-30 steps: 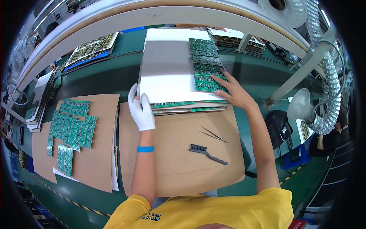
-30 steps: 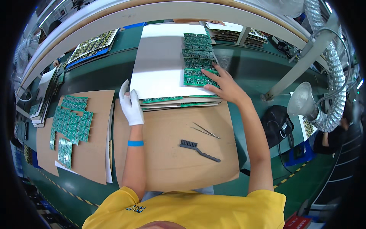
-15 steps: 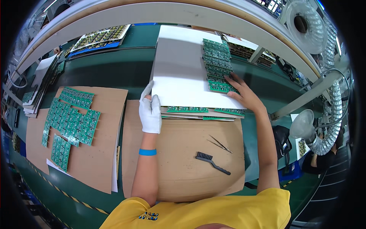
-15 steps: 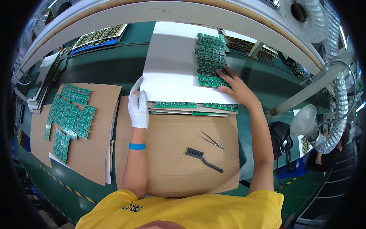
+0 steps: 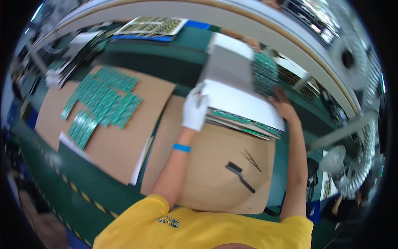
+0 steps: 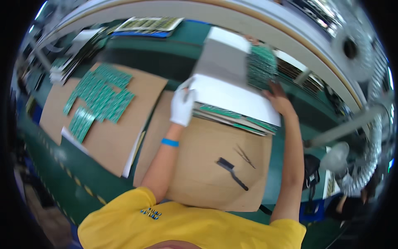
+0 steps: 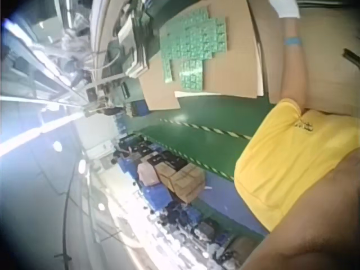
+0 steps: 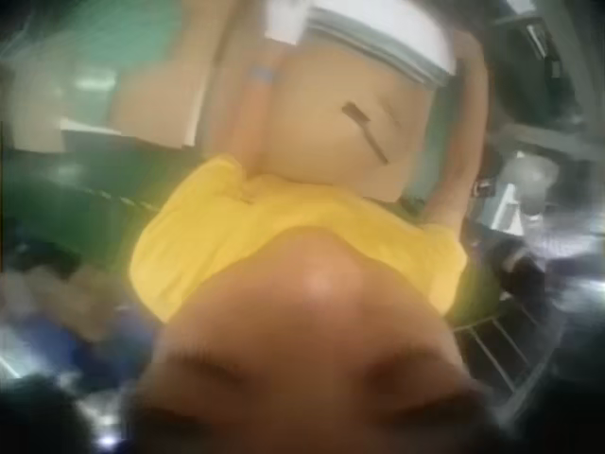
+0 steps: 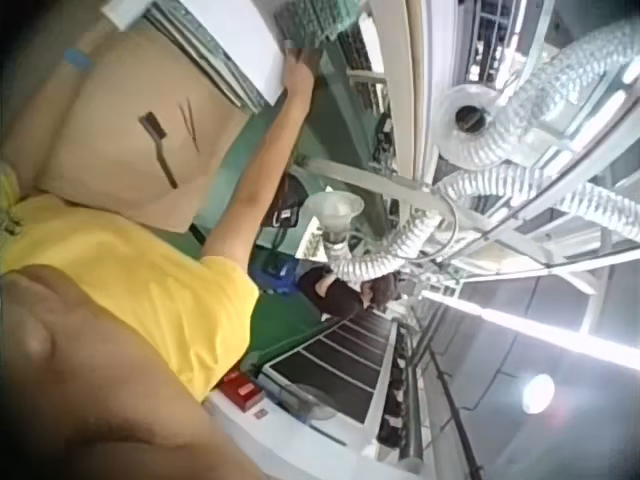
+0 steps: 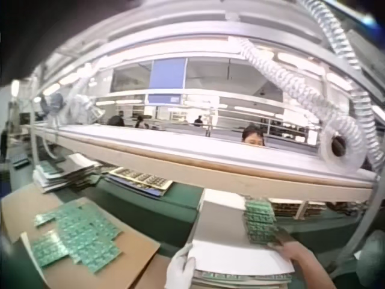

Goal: Cleaning and inspecting printed circuit boards using a small brush at a manual assembly station.

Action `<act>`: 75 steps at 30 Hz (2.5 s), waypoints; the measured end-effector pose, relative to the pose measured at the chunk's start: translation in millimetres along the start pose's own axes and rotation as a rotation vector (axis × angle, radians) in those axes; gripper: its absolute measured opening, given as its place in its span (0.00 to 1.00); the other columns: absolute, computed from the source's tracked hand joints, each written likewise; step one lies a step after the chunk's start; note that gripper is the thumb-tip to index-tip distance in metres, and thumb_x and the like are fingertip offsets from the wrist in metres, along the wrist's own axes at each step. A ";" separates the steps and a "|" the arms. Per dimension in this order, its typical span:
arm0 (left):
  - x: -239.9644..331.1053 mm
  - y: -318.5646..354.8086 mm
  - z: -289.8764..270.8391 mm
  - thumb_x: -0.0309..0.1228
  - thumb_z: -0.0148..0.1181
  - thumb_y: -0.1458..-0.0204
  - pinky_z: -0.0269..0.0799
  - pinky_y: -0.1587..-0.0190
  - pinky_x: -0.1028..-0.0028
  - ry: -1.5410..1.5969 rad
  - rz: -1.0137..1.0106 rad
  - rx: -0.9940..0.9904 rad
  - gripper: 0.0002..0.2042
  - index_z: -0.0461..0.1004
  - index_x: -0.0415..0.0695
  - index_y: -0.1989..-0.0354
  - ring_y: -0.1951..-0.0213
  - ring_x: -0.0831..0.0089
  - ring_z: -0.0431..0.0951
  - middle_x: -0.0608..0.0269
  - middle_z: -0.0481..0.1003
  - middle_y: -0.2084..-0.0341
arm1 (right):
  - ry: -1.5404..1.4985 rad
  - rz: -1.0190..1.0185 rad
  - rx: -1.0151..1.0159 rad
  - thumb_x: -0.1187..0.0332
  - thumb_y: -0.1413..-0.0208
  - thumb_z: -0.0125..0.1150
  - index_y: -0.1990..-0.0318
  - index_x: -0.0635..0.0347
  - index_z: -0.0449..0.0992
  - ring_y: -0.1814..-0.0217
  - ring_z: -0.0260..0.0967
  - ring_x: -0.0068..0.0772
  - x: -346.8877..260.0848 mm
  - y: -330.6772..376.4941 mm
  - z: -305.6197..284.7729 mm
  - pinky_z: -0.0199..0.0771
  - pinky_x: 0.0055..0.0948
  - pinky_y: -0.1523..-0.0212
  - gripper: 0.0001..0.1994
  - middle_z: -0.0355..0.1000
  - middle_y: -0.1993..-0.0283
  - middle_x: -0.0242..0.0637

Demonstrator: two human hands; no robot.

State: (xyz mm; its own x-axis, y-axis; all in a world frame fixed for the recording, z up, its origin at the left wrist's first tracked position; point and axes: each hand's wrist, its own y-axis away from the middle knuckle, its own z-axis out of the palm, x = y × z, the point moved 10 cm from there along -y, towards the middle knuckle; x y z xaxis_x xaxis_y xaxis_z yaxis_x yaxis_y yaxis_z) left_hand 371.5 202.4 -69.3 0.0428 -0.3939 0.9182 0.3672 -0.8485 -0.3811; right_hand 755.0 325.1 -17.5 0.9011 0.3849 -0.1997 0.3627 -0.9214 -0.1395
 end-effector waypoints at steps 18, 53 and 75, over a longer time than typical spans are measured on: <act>96.5 66.1 -206.0 0.41 0.73 0.54 0.55 0.28 0.49 -1.605 0.005 0.282 0.28 0.78 0.37 0.46 0.31 0.45 0.63 0.41 0.69 0.37 | 0.041 0.026 0.368 0.62 0.32 0.59 0.33 0.62 0.71 0.25 0.58 0.59 -120.6 200.2 -15.7 0.60 0.46 0.28 0.23 0.64 0.28 0.52; 68.3 204.9 -48.6 0.21 0.80 0.66 0.73 0.37 0.62 -0.179 -0.093 -0.322 0.46 0.61 0.43 0.34 0.38 0.56 0.73 0.52 0.68 0.39 | -0.676 0.192 0.345 0.84 0.39 0.55 0.44 0.61 0.81 0.70 0.67 0.35 -245.8 284.5 71.5 0.69 0.30 0.68 0.19 0.71 0.64 0.41; 36.4 227.5 -31.2 0.28 0.86 0.64 0.75 0.37 0.60 0.128 -0.269 -0.408 0.46 0.56 0.43 0.38 0.38 0.59 0.73 0.47 0.67 0.37 | -0.413 0.149 0.167 0.86 0.52 0.53 0.35 0.50 0.77 0.69 0.73 0.45 -271.6 286.7 54.2 0.76 0.37 0.66 0.34 0.72 0.65 0.44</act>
State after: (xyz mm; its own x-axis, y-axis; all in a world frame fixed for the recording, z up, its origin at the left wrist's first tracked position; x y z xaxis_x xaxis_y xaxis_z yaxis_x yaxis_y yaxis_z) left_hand 427.6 -16.0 -126.0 -0.1269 -0.1606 0.9788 -0.0450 -0.9849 -0.1675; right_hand 601.3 -40.7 -55.8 0.7583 0.2690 -0.5938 0.1626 -0.9602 -0.2273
